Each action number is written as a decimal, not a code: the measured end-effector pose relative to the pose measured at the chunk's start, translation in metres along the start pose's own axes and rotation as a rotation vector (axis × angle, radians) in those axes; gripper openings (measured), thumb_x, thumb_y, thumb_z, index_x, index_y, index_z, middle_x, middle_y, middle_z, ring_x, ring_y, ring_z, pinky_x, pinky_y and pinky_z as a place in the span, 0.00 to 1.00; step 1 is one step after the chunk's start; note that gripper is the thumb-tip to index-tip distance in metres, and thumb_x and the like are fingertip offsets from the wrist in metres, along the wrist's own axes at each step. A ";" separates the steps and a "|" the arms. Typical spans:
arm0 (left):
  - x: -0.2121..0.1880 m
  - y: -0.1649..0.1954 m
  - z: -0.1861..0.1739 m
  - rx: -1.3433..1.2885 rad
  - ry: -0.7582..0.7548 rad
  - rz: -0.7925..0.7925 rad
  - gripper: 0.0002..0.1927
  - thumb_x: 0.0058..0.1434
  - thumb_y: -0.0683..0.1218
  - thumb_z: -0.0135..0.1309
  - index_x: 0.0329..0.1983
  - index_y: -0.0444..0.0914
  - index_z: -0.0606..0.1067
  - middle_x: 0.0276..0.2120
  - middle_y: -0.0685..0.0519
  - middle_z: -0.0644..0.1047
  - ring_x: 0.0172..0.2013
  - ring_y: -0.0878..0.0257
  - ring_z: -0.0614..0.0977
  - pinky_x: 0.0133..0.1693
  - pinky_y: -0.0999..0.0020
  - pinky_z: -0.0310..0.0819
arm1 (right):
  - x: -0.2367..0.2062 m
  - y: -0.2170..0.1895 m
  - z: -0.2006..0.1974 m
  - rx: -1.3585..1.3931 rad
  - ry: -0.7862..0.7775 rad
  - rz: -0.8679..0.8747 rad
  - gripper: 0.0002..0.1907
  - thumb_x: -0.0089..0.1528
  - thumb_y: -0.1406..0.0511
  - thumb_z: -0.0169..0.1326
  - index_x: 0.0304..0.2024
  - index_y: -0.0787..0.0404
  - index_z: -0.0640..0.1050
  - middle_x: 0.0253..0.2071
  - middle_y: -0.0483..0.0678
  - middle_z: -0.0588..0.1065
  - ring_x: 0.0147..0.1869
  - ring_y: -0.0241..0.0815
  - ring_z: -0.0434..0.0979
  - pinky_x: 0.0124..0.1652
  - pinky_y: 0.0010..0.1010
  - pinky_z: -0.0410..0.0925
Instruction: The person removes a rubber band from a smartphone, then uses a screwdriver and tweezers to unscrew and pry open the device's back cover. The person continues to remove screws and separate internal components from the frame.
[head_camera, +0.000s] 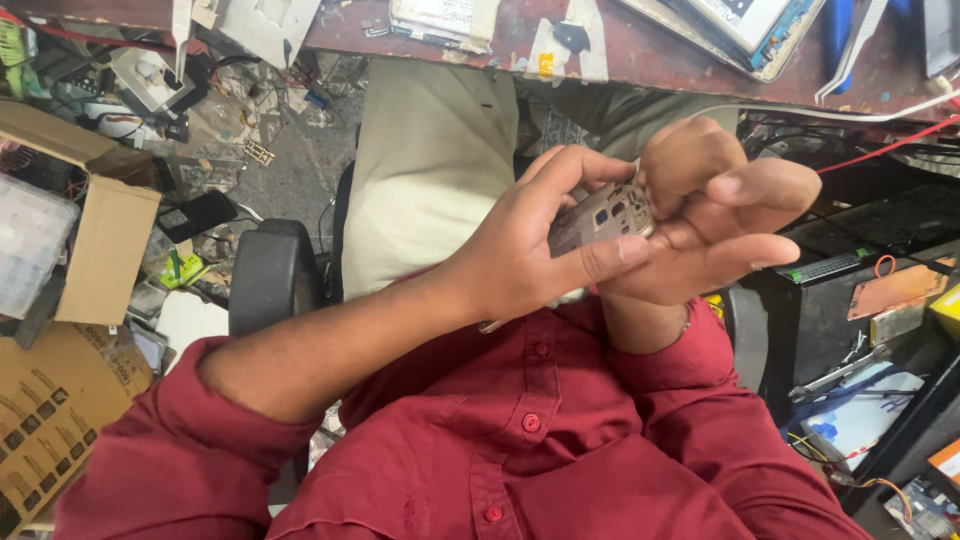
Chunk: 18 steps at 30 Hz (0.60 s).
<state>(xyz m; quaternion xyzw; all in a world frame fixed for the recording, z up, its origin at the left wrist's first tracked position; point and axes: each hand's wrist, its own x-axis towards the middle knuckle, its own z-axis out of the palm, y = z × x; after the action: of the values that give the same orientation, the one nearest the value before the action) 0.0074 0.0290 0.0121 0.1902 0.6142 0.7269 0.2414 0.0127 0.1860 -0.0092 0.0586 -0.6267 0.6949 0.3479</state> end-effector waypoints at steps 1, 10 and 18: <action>0.000 -0.001 -0.001 -0.022 0.001 0.010 0.28 0.70 0.57 0.61 0.63 0.35 0.70 0.53 0.49 0.73 0.55 0.62 0.78 0.59 0.65 0.76 | -0.001 -0.001 0.001 -0.011 0.007 0.022 0.29 0.71 0.39 0.29 0.46 0.56 0.61 0.19 0.45 0.55 0.21 0.36 0.49 0.27 0.30 0.52; -0.002 -0.005 0.003 -0.339 0.043 -0.104 0.28 0.69 0.49 0.59 0.68 0.35 0.66 0.46 0.52 0.74 0.43 0.69 0.77 0.45 0.74 0.75 | 0.001 -0.008 0.013 -0.081 -0.041 0.127 0.33 0.69 0.36 0.30 0.44 0.58 0.58 0.20 0.45 0.54 0.21 0.34 0.49 0.26 0.25 0.46; -0.007 -0.014 0.012 -0.288 0.089 -0.106 0.26 0.71 0.46 0.56 0.70 0.35 0.67 0.48 0.53 0.71 0.44 0.70 0.77 0.47 0.74 0.77 | -0.007 -0.008 0.003 0.020 -0.111 0.271 0.35 0.70 0.35 0.34 0.47 0.60 0.60 0.26 0.45 0.54 0.22 0.34 0.50 0.27 0.26 0.46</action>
<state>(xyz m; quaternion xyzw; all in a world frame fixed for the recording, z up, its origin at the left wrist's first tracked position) 0.0217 0.0369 0.0003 0.0884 0.5230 0.8013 0.2767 0.0214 0.1802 -0.0050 0.0152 -0.6402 0.7373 0.2151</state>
